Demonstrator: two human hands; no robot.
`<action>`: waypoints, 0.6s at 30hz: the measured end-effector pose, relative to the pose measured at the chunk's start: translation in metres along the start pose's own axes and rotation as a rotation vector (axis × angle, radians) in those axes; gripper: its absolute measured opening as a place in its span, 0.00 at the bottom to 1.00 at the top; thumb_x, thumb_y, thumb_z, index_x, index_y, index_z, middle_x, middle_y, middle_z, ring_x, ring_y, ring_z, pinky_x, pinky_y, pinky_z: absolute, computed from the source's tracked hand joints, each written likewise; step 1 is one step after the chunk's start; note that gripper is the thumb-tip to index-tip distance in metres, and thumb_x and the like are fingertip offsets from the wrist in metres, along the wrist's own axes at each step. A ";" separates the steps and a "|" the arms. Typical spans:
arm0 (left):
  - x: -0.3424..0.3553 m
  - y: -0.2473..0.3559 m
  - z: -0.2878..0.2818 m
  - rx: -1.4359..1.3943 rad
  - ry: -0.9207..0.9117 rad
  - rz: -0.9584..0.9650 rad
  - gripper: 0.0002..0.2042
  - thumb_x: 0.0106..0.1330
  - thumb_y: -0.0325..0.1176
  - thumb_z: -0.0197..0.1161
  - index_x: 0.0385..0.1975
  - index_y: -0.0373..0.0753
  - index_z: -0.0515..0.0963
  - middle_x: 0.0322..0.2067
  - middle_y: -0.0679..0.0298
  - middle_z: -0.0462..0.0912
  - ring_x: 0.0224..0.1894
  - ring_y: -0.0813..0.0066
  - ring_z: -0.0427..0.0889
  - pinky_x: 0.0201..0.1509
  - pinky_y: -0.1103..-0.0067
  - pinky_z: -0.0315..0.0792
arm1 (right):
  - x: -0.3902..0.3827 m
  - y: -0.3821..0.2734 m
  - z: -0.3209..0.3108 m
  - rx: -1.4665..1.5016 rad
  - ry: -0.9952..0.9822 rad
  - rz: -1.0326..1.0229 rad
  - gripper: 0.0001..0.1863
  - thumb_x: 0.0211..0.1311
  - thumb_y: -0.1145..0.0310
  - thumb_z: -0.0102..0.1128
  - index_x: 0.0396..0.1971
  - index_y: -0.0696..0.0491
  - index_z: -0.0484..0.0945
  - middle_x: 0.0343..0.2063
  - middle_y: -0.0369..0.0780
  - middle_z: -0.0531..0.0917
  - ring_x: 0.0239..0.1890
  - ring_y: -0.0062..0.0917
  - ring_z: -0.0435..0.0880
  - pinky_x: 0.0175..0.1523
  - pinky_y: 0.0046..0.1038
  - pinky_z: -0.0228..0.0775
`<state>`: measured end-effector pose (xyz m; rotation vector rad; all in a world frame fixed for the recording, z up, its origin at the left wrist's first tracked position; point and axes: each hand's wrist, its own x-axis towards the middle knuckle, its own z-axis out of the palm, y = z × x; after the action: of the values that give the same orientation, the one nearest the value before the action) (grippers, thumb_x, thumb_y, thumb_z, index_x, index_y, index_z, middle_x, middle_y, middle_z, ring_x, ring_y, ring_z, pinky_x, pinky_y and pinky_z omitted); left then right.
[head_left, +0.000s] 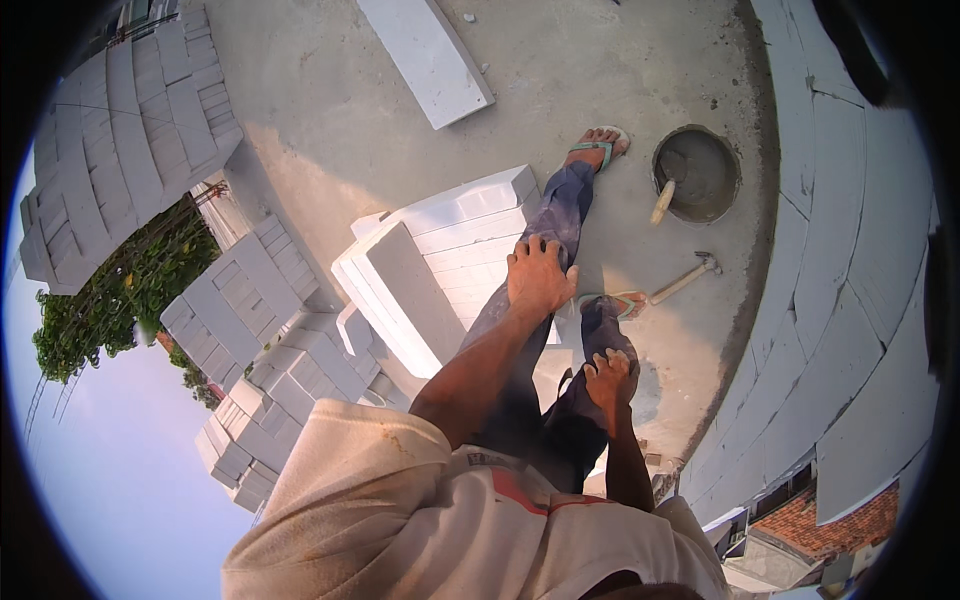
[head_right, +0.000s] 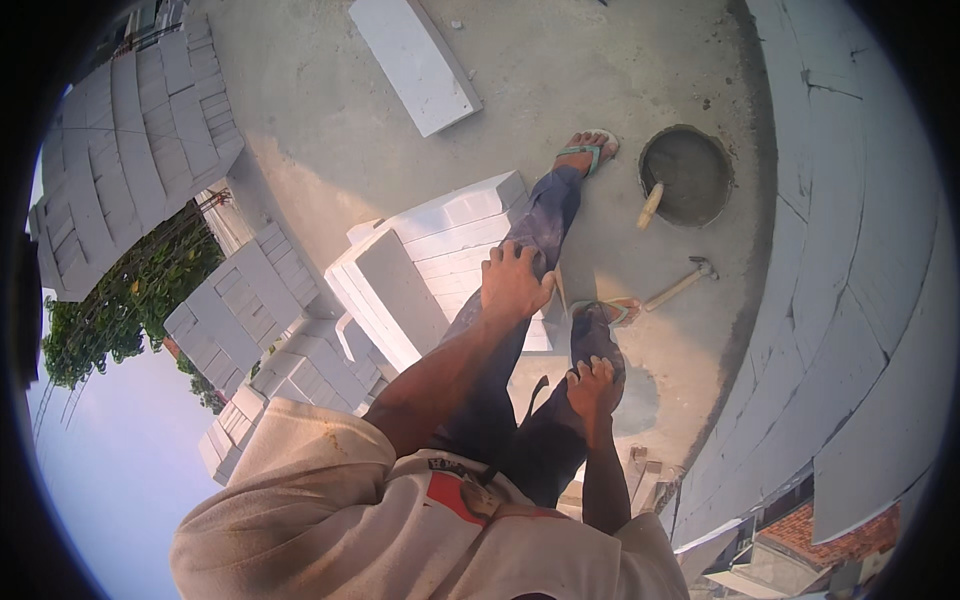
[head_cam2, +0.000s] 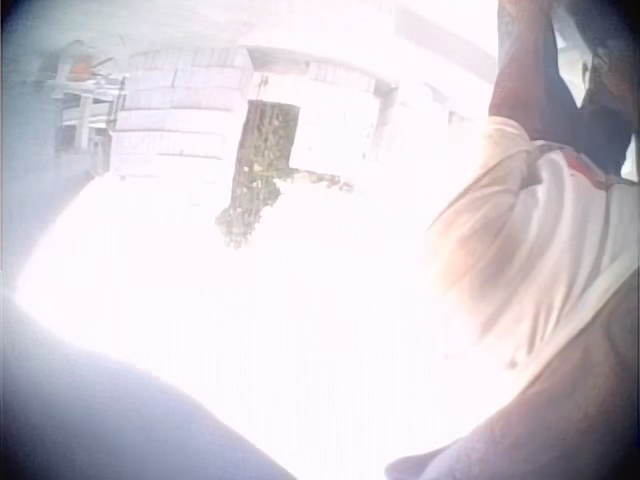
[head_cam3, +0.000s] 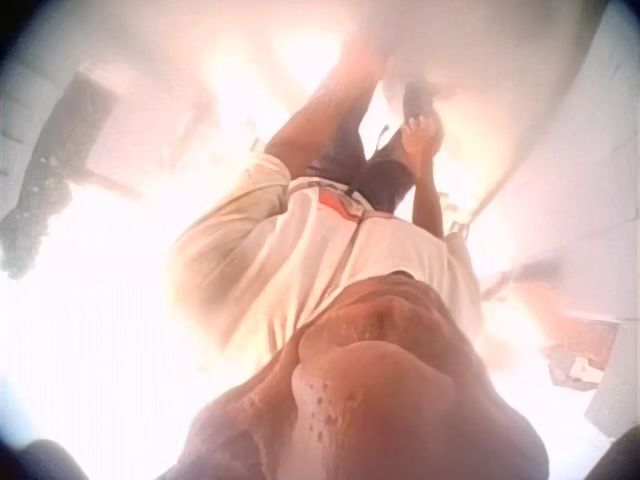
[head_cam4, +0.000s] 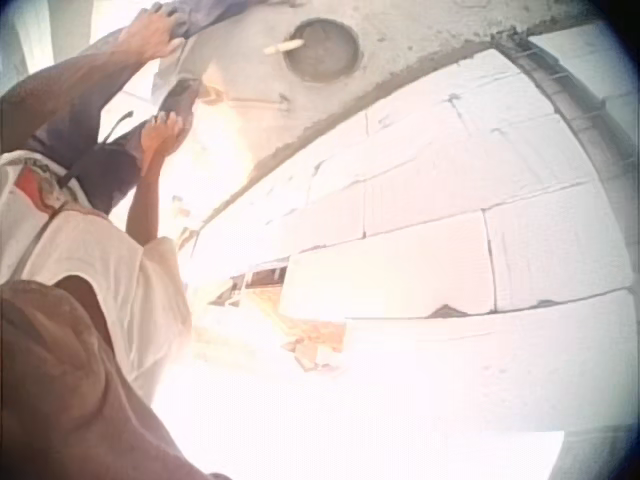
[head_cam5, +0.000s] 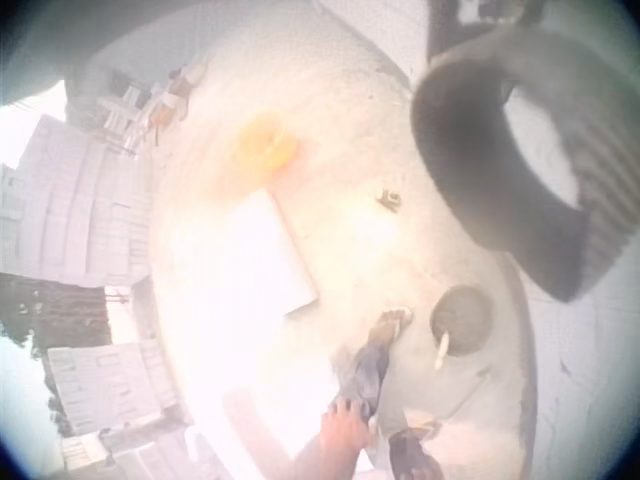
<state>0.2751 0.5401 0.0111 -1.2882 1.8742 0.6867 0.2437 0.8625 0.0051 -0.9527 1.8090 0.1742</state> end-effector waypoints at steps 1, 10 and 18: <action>-0.008 -0.009 0.009 -0.047 0.028 -0.041 0.30 0.66 0.54 0.65 0.62 0.40 0.78 0.62 0.50 0.74 0.66 0.48 0.71 0.68 0.55 0.68 | -0.005 0.004 -0.015 0.007 0.108 -0.054 0.21 0.65 0.51 0.69 0.56 0.41 0.86 0.65 0.41 0.77 0.74 0.42 0.69 0.72 0.65 0.58; -0.046 -0.023 0.091 -0.451 0.249 -0.044 0.31 0.63 0.53 0.69 0.61 0.38 0.80 0.60 0.49 0.76 0.64 0.48 0.74 0.68 0.57 0.69 | -0.023 0.034 -0.055 0.144 0.123 -0.133 0.33 0.71 0.55 0.65 0.72 0.51 0.70 0.78 0.48 0.62 0.81 0.50 0.55 0.81 0.52 0.51; -0.095 -0.177 0.242 -1.075 0.530 -0.531 0.37 0.66 0.50 0.70 0.66 0.28 0.72 0.65 0.40 0.72 0.69 0.40 0.70 0.72 0.54 0.67 | -0.057 0.059 -0.019 -0.089 -0.053 -0.029 0.54 0.68 0.46 0.66 0.82 0.57 0.47 0.80 0.57 0.50 0.80 0.54 0.54 0.81 0.51 0.54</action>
<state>0.5287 0.7146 -0.0542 -2.7360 1.3617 1.1909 0.1980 0.9223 0.0438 -1.0276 1.7501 0.2615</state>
